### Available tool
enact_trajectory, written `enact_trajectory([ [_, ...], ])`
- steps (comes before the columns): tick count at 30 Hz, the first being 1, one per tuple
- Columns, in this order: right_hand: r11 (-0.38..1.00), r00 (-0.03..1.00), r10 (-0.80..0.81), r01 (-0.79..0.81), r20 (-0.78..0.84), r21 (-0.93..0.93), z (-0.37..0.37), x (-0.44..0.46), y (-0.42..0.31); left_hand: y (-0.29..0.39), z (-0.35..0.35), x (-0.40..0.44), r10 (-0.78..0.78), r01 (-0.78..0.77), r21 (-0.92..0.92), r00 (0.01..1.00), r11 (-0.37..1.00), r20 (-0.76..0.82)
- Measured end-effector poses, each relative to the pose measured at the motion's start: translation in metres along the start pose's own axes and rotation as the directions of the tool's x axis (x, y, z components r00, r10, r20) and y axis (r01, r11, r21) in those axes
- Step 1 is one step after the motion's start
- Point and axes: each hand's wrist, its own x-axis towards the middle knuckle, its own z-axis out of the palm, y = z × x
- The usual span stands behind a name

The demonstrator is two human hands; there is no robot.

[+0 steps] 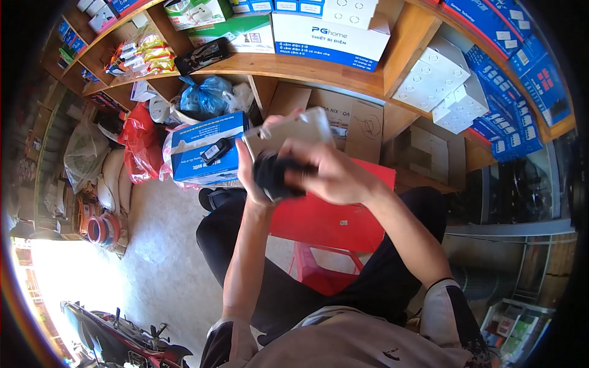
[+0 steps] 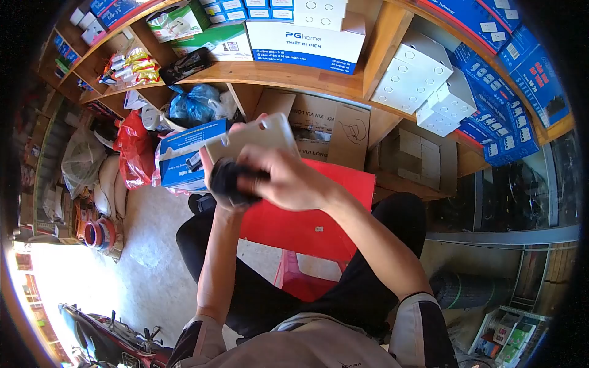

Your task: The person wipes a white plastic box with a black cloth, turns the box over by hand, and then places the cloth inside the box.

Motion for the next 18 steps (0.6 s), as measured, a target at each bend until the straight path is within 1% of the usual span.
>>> enact_trajectory([
  [1,0.940,0.962,-0.239,0.264,0.135,-0.218,0.006,0.000,-0.011,0.009,-0.019,0.002,-0.119,0.272,-0.393,0.920,0.878,0.373],
  [2,0.881,0.967,-0.219,0.252,0.129,-0.400,0.016,-0.003,-0.019,0.014,-0.019,0.002,-0.107,0.172,-0.247,0.961,0.954,0.254],
  [3,0.928,0.982,-0.187,0.174,-0.009,-0.330,0.019,-0.003,-0.019,0.015,-0.017,0.003,-0.105,0.122,-0.284,0.992,0.951,0.074],
  [4,0.965,0.979,-0.141,0.103,-0.147,-0.239,0.022,-0.002,-0.018,0.021,-0.005,0.002,-0.109,0.069,-0.309,0.987,0.949,-0.115],
  [5,0.941,0.934,-0.244,0.163,-0.262,-0.298,0.015,0.001,-0.015,0.018,-0.011,0.000,-0.112,0.121,-0.179,0.992,0.976,0.061],
  [6,0.975,0.903,-0.164,0.087,-0.397,-0.205,0.007,0.001,-0.018,0.017,-0.006,-0.001,-0.136,0.137,-0.146,0.991,0.980,0.018],
  [8,1.000,0.876,0.004,-0.013,-0.482,-0.015,-0.007,-0.002,-0.035,0.018,0.009,-0.007,-0.189,0.201,-0.185,0.979,0.962,0.080],
  [9,0.997,0.868,-0.078,0.055,-0.490,-0.061,-0.009,-0.001,-0.034,0.016,0.009,-0.008,-0.237,0.232,-0.064,0.969,0.971,-0.072],
  [10,0.996,0.871,-0.080,0.054,-0.484,-0.068,-0.008,0.000,-0.030,0.015,0.008,-0.007,-0.230,0.226,-0.069,0.971,0.972,-0.069],
  [11,0.937,0.908,-0.199,0.067,-0.367,-0.342,-0.006,-0.001,-0.025,0.014,0.007,-0.005,-0.252,0.245,-0.099,0.965,0.964,-0.073],
  [12,0.804,0.934,-0.280,0.103,-0.222,-0.585,-0.003,-0.003,-0.021,0.012,0.004,-0.004,-0.277,0.266,-0.127,0.958,0.955,-0.076],
  [13,0.716,0.985,-0.145,0.038,-0.096,-0.697,-0.001,-0.006,-0.018,0.012,0.003,-0.003,-0.289,0.262,-0.244,0.954,0.934,-0.081],
  [14,0.630,0.986,-0.138,0.014,-0.095,-0.776,0.006,-0.006,-0.010,0.010,0.018,-0.002,-0.282,0.228,-0.211,0.917,0.951,-0.281],
  [15,0.681,0.985,-0.114,-0.015,-0.126,-0.732,0.007,-0.006,-0.009,0.013,0.002,-0.005,-0.302,0.287,-0.161,0.950,0.944,-0.078],
  [16,0.729,0.984,-0.089,-0.040,-0.153,-0.683,0.007,-0.005,-0.008,0.021,0.000,-0.006,-0.318,0.331,-0.099,0.940,0.939,0.125],
  [17,0.730,0.985,-0.091,-0.034,-0.146,-0.683,0.006,-0.004,-0.009,0.024,0.000,-0.008,-0.336,0.335,-0.043,0.942,0.941,-0.010],
  [18,0.730,0.979,-0.147,0.009,-0.143,-0.683,0.003,-0.003,-0.011,0.028,0.003,-0.009,-0.339,0.345,0.012,0.929,0.939,-0.145],
])
